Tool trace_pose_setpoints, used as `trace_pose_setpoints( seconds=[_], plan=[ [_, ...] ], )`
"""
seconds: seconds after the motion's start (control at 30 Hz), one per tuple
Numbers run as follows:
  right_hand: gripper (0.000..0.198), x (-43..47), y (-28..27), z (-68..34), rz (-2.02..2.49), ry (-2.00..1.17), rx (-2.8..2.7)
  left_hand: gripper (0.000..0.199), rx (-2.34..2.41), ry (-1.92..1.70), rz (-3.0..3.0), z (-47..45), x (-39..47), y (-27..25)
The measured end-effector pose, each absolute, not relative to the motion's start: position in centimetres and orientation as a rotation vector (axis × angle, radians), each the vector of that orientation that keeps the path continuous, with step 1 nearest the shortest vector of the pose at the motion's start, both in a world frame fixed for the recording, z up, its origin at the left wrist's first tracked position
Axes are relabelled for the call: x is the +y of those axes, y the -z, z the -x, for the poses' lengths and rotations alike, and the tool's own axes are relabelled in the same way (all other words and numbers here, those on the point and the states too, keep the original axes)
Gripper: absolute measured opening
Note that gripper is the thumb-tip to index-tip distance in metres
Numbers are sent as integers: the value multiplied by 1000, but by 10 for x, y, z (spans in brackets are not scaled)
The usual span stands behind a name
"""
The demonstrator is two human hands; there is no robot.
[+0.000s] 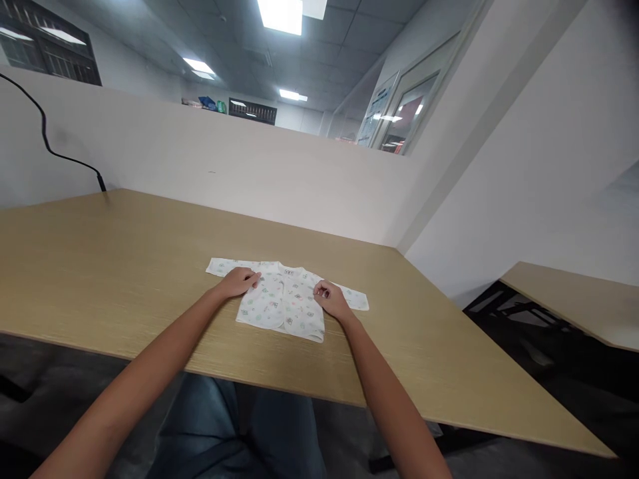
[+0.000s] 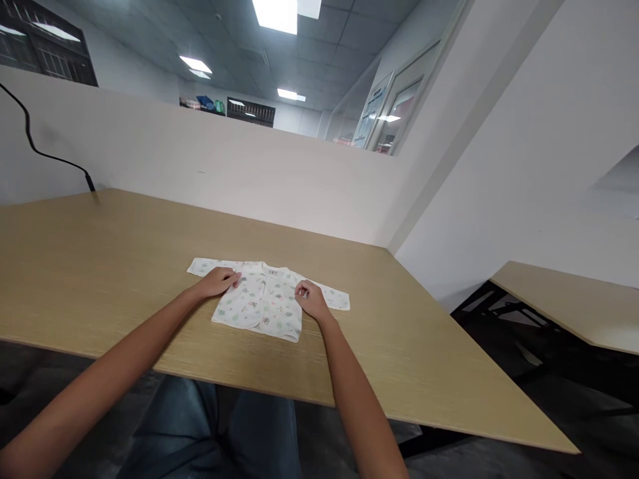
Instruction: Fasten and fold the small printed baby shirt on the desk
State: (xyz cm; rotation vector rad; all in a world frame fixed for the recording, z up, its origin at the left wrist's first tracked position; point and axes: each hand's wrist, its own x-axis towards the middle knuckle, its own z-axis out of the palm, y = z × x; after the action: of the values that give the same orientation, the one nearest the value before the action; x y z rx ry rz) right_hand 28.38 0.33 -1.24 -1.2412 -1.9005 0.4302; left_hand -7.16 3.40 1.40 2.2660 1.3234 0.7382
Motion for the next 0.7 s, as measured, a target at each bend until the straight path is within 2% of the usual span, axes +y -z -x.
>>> trace_pose_setpoints(
  seconds=[0.7],
  plan=[
    [8, 2, 10, -283, 1246, -443, -1913, 60, 1303, -754, -2282, 73, 34, -13]
  ],
)
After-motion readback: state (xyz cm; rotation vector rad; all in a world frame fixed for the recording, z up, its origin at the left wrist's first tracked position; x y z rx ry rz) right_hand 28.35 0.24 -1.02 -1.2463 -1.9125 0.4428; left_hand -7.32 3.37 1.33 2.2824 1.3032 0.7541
